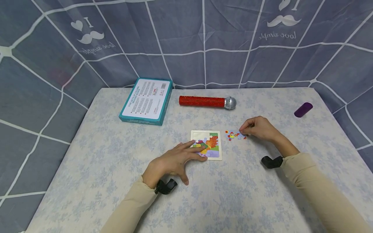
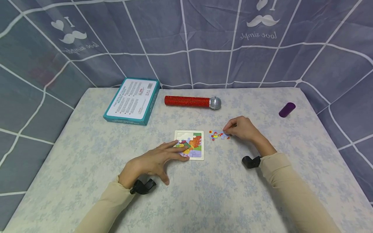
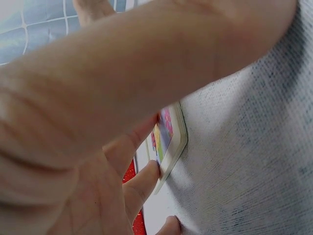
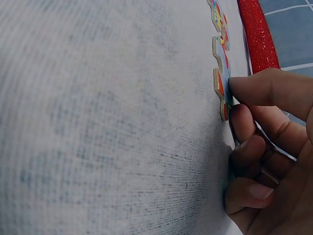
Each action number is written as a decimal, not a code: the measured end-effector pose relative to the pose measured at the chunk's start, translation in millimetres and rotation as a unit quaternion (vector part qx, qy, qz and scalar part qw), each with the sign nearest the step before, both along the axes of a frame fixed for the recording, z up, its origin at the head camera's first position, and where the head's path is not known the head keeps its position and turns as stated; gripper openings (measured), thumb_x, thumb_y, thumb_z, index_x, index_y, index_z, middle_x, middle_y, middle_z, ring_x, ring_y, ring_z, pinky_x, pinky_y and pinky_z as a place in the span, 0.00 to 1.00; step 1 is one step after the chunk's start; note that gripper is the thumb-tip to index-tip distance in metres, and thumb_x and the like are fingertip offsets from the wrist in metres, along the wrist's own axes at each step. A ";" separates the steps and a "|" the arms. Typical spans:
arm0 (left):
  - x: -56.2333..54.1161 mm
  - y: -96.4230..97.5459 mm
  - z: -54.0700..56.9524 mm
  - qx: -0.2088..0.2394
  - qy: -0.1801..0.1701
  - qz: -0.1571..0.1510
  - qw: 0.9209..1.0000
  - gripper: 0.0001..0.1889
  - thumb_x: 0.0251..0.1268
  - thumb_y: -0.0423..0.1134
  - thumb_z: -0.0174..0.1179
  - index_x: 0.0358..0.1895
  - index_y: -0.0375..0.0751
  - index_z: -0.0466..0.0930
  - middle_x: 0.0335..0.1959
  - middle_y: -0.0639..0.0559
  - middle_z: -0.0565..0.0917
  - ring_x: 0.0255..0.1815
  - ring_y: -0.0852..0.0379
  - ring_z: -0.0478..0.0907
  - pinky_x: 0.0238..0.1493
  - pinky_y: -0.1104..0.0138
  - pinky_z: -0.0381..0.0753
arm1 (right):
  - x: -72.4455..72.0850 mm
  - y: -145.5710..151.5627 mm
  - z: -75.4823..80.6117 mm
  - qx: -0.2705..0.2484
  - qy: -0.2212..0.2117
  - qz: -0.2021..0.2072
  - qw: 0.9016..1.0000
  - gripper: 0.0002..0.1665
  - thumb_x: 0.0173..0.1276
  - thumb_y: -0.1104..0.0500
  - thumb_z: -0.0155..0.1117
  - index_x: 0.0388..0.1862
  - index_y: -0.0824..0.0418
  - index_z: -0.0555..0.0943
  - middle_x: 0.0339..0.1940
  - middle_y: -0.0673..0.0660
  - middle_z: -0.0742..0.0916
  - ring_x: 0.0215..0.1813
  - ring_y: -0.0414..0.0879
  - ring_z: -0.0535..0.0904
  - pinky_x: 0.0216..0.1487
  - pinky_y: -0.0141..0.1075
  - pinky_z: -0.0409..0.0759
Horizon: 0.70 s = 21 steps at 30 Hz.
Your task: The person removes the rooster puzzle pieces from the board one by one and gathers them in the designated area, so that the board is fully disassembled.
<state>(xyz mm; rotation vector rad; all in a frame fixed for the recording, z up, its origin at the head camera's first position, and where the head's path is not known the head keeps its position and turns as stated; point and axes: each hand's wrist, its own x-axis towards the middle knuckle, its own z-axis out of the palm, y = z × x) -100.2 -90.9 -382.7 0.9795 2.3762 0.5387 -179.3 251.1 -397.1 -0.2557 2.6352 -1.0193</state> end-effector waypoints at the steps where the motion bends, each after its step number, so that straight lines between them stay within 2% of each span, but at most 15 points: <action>1: -0.1 0.1 0.0 0.000 0.000 0.000 1.000 0.48 0.32 0.42 0.84 0.68 0.54 0.75 0.77 0.59 0.58 0.80 0.47 0.41 0.75 0.48 0.47 | 0.3 0.1 0.0 0.000 0.001 0.001 1.000 0.07 0.63 0.59 0.70 0.37 0.61 0.88 0.29 0.50 0.87 0.32 0.41 0.74 0.35 0.32 0.72; 11: 0.4 0.5 1.6 -0.009 -0.006 0.001 1.000 0.48 0.33 0.43 0.84 0.68 0.56 0.75 0.78 0.61 0.57 0.80 0.49 0.40 0.76 0.48 0.47 | 1.2 -3.5 3.2 -0.014 0.020 0.004 1.000 0.06 0.66 0.58 0.68 0.38 0.58 0.87 0.31 0.52 0.86 0.30 0.44 0.73 0.32 0.34 0.71; 14: 0.2 0.2 2.1 -0.010 -0.005 0.001 1.000 0.48 0.33 0.43 0.84 0.68 0.56 0.75 0.78 0.61 0.57 0.80 0.49 0.40 0.76 0.48 0.46 | -0.2 -14.2 5.3 -0.032 0.027 0.030 0.999 0.06 0.64 0.60 0.67 0.39 0.58 0.86 0.30 0.53 0.85 0.27 0.45 0.73 0.27 0.34 0.71; 17: -0.4 0.1 1.9 -0.010 -0.006 0.002 1.000 0.48 0.33 0.42 0.84 0.68 0.56 0.75 0.78 0.61 0.58 0.80 0.48 0.40 0.76 0.48 0.45 | -2.3 -30.0 5.9 -0.045 0.028 0.072 0.996 0.07 0.63 0.61 0.68 0.40 0.58 0.86 0.31 0.53 0.84 0.24 0.45 0.73 0.25 0.34 0.71; 21: -1.0 0.4 1.7 -0.009 -0.011 0.004 1.000 0.48 0.33 0.42 0.84 0.68 0.56 0.74 0.77 0.61 0.58 0.80 0.48 0.40 0.75 0.46 0.44 | -4.9 -52.5 5.6 -0.070 0.020 0.132 0.989 0.09 0.63 0.63 0.69 0.42 0.58 0.86 0.36 0.54 0.83 0.25 0.46 0.75 0.27 0.34 0.74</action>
